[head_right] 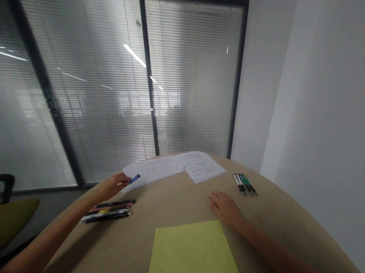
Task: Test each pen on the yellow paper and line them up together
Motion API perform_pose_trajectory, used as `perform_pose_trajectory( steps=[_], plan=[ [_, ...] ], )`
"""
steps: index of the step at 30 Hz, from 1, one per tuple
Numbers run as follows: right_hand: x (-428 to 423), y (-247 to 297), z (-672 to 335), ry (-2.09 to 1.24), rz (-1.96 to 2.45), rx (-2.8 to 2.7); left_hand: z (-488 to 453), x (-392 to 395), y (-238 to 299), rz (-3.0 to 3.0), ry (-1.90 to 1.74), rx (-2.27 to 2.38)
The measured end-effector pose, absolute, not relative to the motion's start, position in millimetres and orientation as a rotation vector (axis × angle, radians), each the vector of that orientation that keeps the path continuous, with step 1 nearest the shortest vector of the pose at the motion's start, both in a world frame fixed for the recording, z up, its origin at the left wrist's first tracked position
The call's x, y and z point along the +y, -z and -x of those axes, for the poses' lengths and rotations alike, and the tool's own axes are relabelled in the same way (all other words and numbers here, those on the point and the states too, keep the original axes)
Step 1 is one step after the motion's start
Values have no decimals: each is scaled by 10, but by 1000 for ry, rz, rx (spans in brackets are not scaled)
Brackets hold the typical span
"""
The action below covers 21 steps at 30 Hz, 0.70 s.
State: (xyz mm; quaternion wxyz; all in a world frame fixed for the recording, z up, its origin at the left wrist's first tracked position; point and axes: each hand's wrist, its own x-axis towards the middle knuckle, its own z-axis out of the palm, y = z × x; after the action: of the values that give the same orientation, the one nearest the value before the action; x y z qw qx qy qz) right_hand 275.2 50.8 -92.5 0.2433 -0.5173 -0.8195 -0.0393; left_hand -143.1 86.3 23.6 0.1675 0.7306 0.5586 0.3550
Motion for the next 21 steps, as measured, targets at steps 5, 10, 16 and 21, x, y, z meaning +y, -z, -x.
perform_pose_trajectory(
  steps=[5, 10, 16, 21],
  plan=[
    [511, 926, -2755, 107, 1403, -2239, 1147, 702, -394, -1814, -1175, 1349],
    [518, 922, -2753, 89, 1405, -2239, 622, 433, -435, -1244, -1206, 871],
    [506, 907, -2742, 120, 1425, -2242, 179, 379, -329, -806, -1030, 594],
    [513, 915, -2745, 119, 1405, -2243, 71, 442, -338, -713, -964, 543]
  ],
)
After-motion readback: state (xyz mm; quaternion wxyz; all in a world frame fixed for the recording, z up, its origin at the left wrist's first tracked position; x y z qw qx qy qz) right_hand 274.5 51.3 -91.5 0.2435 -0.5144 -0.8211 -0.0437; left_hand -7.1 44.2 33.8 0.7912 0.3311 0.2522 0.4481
